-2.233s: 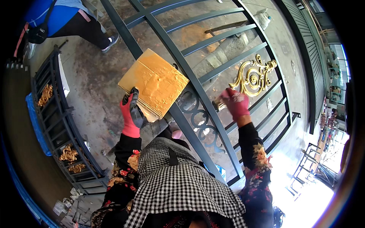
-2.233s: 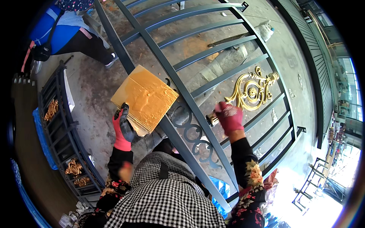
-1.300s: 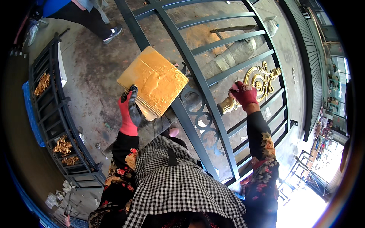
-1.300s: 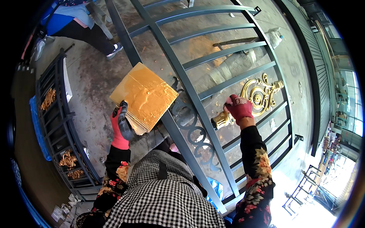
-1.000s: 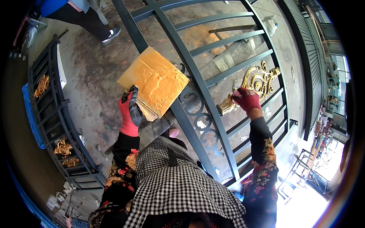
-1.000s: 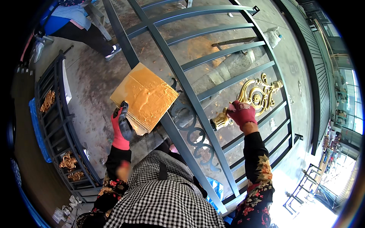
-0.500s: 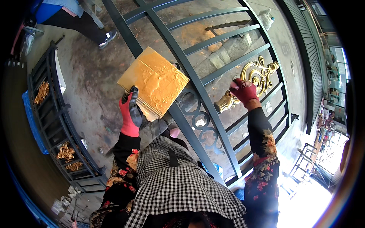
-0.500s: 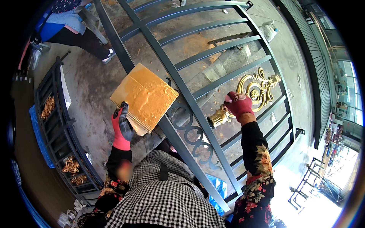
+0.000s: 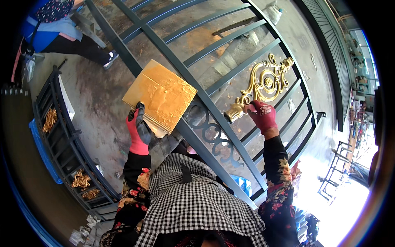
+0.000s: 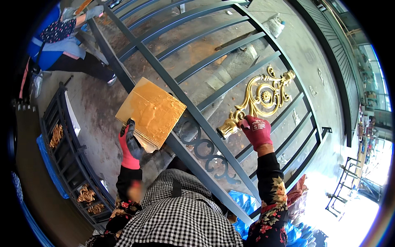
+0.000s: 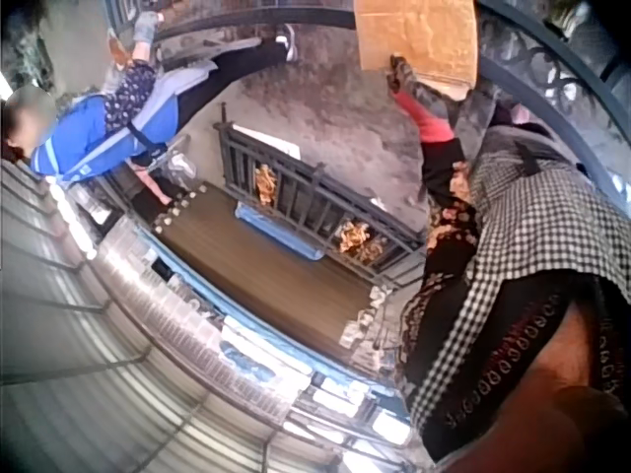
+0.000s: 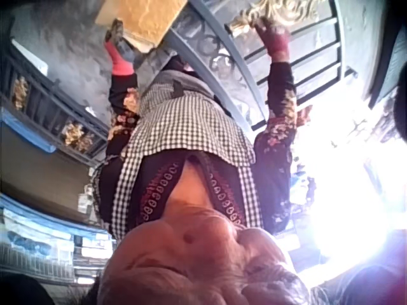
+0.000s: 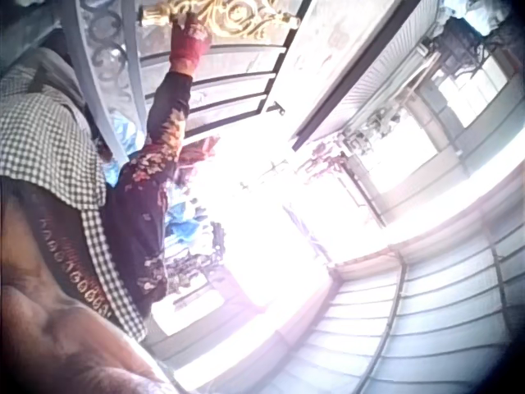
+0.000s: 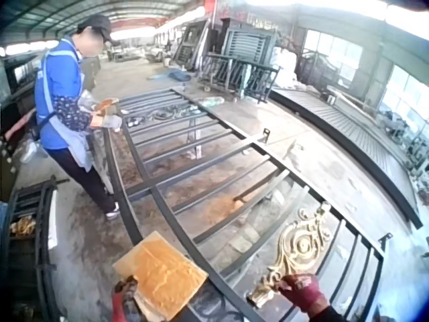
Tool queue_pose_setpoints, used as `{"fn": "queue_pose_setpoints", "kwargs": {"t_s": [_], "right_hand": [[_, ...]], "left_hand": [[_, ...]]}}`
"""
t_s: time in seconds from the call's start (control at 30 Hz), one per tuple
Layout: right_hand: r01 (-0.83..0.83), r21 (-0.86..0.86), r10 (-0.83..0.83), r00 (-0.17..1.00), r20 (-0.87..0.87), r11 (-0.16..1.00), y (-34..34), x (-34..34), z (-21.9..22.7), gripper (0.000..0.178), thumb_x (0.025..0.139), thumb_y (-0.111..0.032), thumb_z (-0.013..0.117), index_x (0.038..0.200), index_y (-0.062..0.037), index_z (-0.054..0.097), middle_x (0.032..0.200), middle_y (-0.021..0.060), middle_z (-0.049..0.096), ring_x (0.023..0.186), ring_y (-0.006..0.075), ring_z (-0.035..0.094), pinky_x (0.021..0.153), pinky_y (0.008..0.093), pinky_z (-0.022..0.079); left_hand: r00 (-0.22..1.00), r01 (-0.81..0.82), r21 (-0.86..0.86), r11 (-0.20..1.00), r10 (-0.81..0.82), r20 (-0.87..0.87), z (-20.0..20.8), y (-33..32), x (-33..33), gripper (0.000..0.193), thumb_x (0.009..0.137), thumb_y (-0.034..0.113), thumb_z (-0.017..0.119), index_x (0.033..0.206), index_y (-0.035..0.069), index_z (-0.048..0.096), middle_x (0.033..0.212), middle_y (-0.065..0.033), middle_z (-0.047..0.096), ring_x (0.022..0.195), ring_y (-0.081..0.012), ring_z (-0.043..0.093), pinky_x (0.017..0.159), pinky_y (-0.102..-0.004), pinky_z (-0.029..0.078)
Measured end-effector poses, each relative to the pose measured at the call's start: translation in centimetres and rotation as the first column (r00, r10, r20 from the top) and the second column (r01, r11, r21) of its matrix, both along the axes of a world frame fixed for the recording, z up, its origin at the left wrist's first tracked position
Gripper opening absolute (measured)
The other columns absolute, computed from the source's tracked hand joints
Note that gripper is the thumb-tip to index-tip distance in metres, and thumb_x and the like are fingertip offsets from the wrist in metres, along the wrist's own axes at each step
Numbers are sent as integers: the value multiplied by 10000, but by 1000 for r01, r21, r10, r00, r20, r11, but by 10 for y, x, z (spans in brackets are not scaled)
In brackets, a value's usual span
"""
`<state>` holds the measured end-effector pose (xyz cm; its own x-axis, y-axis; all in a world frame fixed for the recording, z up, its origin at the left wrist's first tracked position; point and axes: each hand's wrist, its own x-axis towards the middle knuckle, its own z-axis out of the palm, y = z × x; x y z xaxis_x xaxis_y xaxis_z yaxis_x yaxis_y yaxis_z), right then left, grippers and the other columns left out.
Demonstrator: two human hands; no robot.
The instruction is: The person applies gold leaf to an ornate metal gate using a brush and a gold leaf pad. They carefully press and smooth the leaf onto the decorative scrollwork and bars of the gate.
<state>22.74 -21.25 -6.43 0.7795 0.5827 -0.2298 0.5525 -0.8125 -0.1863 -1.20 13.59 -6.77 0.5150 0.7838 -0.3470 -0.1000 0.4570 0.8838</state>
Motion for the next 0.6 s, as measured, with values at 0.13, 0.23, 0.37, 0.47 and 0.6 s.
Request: {"fn": "queue_pose_setpoints", "kwargs": {"t_s": [0.13,0.23,0.37,0.47,0.6], "right_hand": [[11,98,-17,998,65,995,-2,-8,-11,254,829,-404,620,846,-151,637,739,103,656,707,327,638,608,442,487],[128,170,-133,991,19,977,-10,-11,-5,226,796,-344,677,870,-136,629,753,114,657,719,337,642,618,438,501],[273,351,-240,961,-134,896,-7,-60,-1,254,751,-272,736,925,-127,622,821,104,667,774,323,652,666,405,513],[258,332,-261,965,-35,907,-13,-93,-32,339,754,-288,750,1011,-102,629,885,128,675,826,330,652,705,413,513],[353,312,-352,934,-63,882,-18,-101,-40,313,753,-271,750,979,-97,622,902,124,666,855,339,636,731,422,500]], "left_hand": [[968,177,279,944,-116,-222,-19,-1,-6,283,953,153,553,1166,-31,580,1115,-92,621,998,-181,594,854,-313,478],[908,385,597,704,-173,-381,-23,-2,-9,290,960,163,544,1163,-40,577,1114,-97,620,1000,-178,595,852,-311,481],[965,251,332,909,-207,-163,4,-18,10,278,951,148,561,1148,-47,587,1103,-86,619,958,-160,596,817,-295,480],[978,204,141,969,-194,-83,10,-26,17,291,942,154,581,1153,-47,582,1094,-76,620,939,-156,594,811,-295,484],[979,191,134,972,-179,-94,30,-39,28,308,938,176,593,1157,-40,578,1079,-77,622,927,-164,597,808,-305,488]]}}
